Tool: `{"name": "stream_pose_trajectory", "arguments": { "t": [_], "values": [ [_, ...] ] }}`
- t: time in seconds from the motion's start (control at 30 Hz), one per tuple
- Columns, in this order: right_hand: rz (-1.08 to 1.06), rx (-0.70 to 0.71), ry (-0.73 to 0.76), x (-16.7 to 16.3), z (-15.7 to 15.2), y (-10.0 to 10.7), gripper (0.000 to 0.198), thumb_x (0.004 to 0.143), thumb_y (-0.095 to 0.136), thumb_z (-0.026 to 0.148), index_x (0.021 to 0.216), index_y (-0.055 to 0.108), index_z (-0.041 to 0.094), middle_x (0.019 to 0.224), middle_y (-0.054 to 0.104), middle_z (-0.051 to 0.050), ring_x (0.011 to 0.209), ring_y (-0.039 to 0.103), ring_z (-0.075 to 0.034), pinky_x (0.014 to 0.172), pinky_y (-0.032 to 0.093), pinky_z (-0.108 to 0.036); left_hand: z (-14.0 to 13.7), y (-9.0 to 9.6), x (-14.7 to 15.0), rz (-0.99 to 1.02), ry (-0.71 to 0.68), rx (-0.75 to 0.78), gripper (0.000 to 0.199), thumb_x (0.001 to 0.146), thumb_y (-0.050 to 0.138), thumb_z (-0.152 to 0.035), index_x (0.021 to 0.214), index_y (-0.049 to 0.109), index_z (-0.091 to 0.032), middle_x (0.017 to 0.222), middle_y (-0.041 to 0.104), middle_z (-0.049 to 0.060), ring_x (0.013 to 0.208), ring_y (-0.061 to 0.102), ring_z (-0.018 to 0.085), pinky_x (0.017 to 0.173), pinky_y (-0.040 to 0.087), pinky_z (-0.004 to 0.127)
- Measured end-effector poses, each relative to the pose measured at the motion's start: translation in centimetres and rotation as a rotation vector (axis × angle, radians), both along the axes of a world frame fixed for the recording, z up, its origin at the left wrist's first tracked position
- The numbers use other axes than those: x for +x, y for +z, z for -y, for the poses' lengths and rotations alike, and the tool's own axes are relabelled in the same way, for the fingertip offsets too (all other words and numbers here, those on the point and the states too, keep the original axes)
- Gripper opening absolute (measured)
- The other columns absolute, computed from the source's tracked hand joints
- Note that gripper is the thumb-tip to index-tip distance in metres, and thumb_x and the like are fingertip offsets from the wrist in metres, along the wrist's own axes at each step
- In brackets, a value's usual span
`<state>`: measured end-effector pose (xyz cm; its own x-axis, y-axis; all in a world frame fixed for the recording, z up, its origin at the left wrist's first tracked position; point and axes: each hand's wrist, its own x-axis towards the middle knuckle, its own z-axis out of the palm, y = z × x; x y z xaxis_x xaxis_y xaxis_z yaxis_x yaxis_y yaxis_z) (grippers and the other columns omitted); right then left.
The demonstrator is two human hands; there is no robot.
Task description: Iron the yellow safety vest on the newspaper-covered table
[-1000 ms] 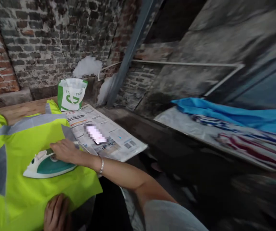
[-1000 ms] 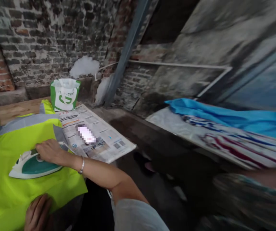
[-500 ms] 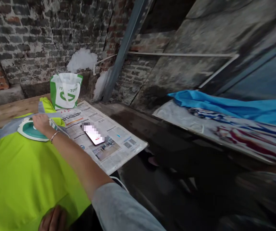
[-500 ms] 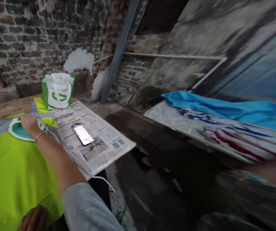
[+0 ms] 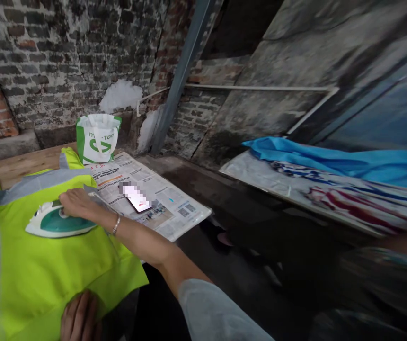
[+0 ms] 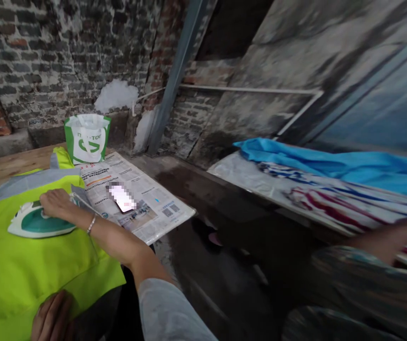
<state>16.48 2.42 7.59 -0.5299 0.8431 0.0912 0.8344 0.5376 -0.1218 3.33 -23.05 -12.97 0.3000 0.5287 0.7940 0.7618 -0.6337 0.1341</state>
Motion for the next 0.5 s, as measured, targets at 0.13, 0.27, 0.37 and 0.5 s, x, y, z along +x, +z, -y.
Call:
{"name": "stream_pose_trajectory", "arguments": {
  "t": [0.13,0.27,0.37,0.5],
  "values": [
    [0.022,-0.065,0.105,1.1,5.3,-0.1,0.031,0.096,0.066,0.040,0.113,0.077,0.017,0.109,0.081,-0.016,0.108,0.076,-0.030,0.084,0.056,-0.036,-0.1,-0.3,-0.2,-0.021,0.008,-0.005,0.048,0.099,0.059,-0.010,0.145,0.063,-0.023,0.122,0.077,0.010,0.117,0.069,0.026,0.104,0.052,0.040],
    [0.069,-0.093,0.206,1.6,8.1,-0.1,0.030,0.097,0.064,0.043,0.112,0.077,0.022,0.106,0.082,-0.011,0.104,0.077,-0.028,0.081,0.056,-0.034,0.1,-0.5,-0.2,-0.020,0.007,-0.018,0.045,0.099,0.058,-0.010,0.142,0.064,-0.023,0.123,0.076,0.010,0.118,0.069,0.025,0.104,0.052,0.040],
    [0.078,-0.068,0.220,1.2,8.0,-0.4,0.030,0.099,0.063,0.043,0.117,0.076,0.022,0.106,0.082,-0.011,0.104,0.077,-0.027,0.082,0.056,-0.035,0.3,-0.6,-0.1,0.004,0.003,-0.039,0.040,0.099,0.057,-0.010,0.136,0.067,-0.021,0.124,0.076,0.011,0.120,0.068,0.026,0.106,0.051,0.040],
    [0.025,-0.017,0.148,-0.2,5.0,-1.1,0.031,0.099,0.062,0.038,0.120,0.075,0.019,0.109,0.081,-0.014,0.108,0.076,-0.028,0.087,0.056,-0.036,0.8,-0.4,0.3,0.009,0.010,-0.081,0.038,0.101,0.055,-0.010,0.136,0.067,-0.019,0.128,0.075,0.011,0.124,0.066,0.026,0.108,0.050,0.042]
  ]
}}
